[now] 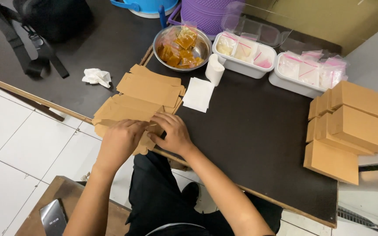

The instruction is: The person folds a flat cardboard piece into a small box, places a white paper inside, and adds two small sealed packets of food. The person closes the box and stacks it with others, then begins folding another flat cardboard piece.

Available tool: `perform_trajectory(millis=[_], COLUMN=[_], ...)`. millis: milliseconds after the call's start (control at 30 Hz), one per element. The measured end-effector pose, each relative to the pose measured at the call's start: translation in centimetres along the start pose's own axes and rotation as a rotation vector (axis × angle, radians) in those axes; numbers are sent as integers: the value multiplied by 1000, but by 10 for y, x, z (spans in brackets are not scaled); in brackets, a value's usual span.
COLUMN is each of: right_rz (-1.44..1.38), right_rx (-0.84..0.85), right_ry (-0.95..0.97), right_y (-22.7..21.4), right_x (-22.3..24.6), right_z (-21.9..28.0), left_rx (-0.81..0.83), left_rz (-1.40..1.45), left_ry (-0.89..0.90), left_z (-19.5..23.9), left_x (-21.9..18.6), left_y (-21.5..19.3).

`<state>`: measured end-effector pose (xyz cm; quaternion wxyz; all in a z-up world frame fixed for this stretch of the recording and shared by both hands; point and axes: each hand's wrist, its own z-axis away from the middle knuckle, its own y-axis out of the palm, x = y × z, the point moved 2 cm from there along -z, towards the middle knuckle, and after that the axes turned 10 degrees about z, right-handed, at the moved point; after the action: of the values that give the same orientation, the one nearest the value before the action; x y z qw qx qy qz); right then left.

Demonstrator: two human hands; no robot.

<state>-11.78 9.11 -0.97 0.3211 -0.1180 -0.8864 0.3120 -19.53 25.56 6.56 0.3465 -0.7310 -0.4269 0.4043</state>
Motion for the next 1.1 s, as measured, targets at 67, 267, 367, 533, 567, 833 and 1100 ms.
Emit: perform_trajectory(millis=[67,267,367,533,567,833,1100], right_rz=[39,75,141,102,77,-53,-507], right_rx=[67,58,0,-144,-174,-328,-487], right_ry=[-21,-83,-78,-58,-24,-78,233], right_y=[1,1,22,15,12,-15,-143], right_x=[2,7,-9,-10,-10,10,-37], right_z=[-2,-2,7,7,7,10,66], left_rx=[-19,-204,-307,-494,-436,-4,73], left_rz=[0,77,42,-3,69,18,129], left_ry=[49,204,257,311,336,-165,-83], left_z=[5,22,20,74,88,74,77], left_x=[7,16,-1,7,7,4,10], left_y=[5,21,15,74,87,69,67])
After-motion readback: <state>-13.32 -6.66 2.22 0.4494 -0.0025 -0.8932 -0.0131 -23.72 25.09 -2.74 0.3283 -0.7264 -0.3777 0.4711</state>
